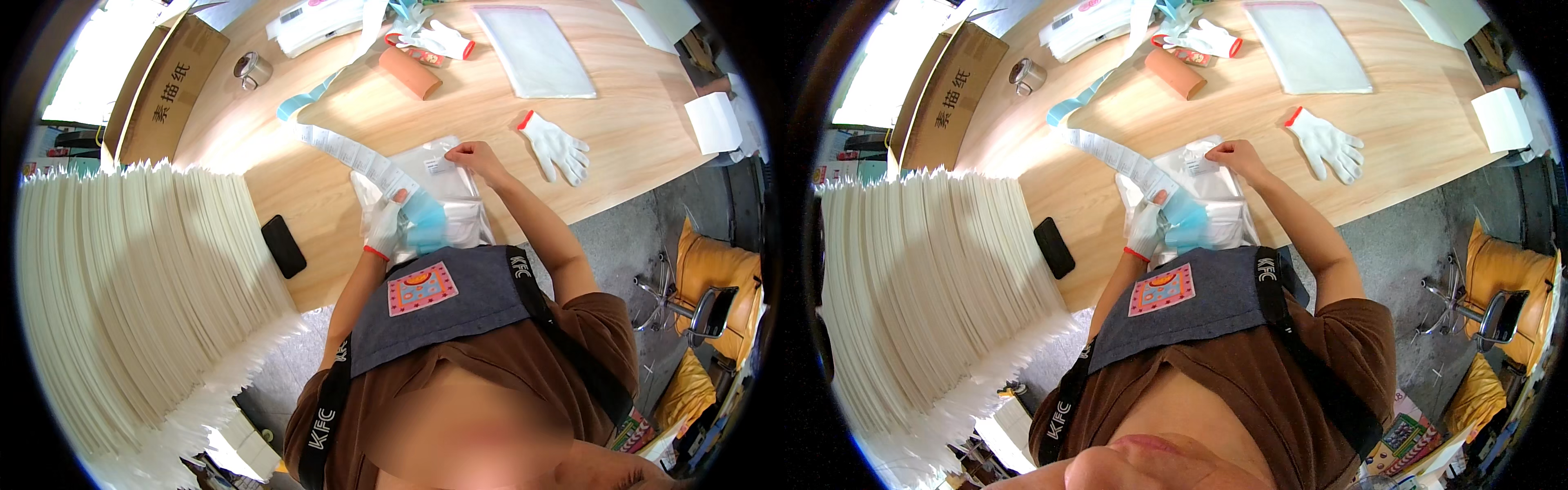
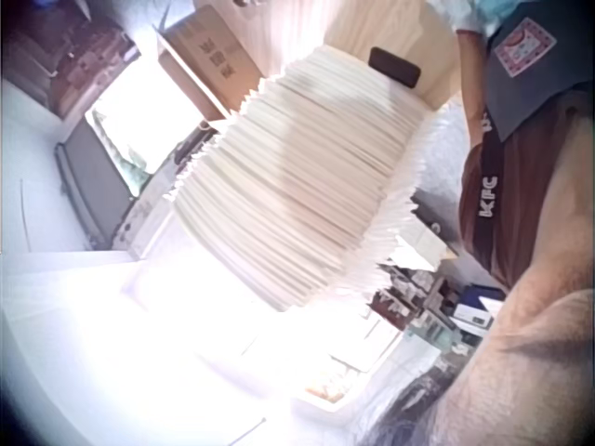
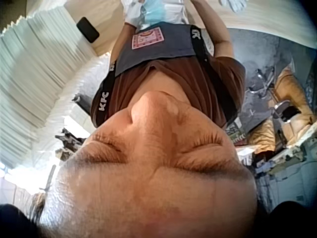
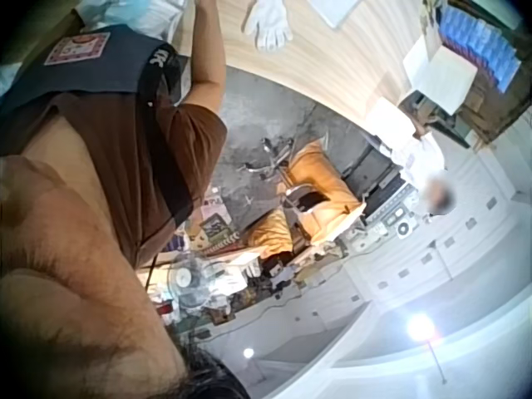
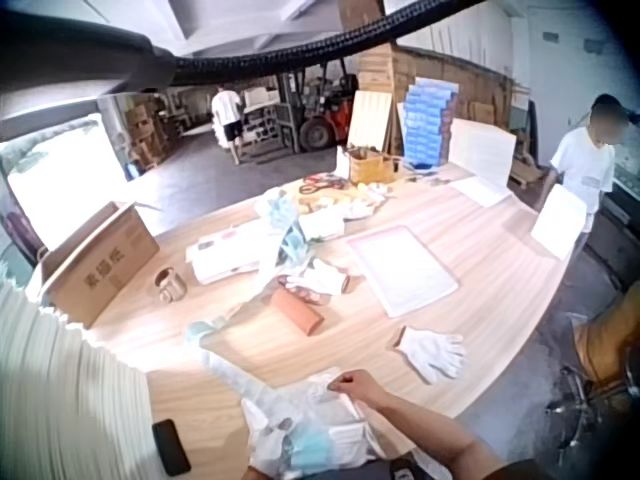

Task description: The person stands at a wooden table and repeatedly applies adhesive labels from a long roll onto small, light-blue rectangular items. They peel each label, place it on an item, and smooth it down before moving to the next one.

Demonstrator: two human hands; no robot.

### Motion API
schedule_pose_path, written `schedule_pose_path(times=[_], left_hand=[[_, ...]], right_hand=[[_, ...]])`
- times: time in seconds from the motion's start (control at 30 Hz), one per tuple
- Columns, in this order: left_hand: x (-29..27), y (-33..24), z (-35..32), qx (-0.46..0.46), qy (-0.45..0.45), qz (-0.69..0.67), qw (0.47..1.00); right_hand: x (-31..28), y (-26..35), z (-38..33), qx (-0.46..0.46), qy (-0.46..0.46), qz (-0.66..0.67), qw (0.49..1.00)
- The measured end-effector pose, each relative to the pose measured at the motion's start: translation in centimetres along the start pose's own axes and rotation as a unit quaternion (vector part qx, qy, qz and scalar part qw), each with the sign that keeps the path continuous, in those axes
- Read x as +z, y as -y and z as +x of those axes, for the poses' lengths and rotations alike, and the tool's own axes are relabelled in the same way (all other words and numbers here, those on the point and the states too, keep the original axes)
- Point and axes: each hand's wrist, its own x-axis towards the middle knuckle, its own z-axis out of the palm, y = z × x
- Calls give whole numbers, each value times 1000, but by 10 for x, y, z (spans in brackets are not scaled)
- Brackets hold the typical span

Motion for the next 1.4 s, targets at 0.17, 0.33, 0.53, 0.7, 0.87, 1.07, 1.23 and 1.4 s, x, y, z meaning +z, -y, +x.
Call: schedule_pose_path(times=[0.17, 0.33, 0.53, 0.7, 0.87, 1.07, 1.23, 1.4], left_hand=[[0, -1, -2, -10, 16, -25, 999], [10, -6, -9, 6, 13, -35, 999], [5, -4, -4, 0, 19, -38, 999], [13, -8, -10, 13, 11, -30, 999], [17, -11, -13, 10, 4, -35, 999], [12, -9, -11, 9, 5, -36, 999], [13, -11, -12, -5, 9, -51, 999], [11, -9, -11, -13, 3, -60, 998]], right_hand=[[1, -14, 16, -27, -54, -75, 995], [6, -19, 17, -94, -115, -147, 978], [11, -10, 10, -83, -132, -215, 964], [17, -15, 2, -207, -202, -292, 912], [16, -8, -4, -305, -191, -229, 905], [16, -9, -10, -133, -100, 20, 986], [3, -15, 10, -54, -29, 28, 998], [-1, -8, 10, -83, -89, -80, 989]])
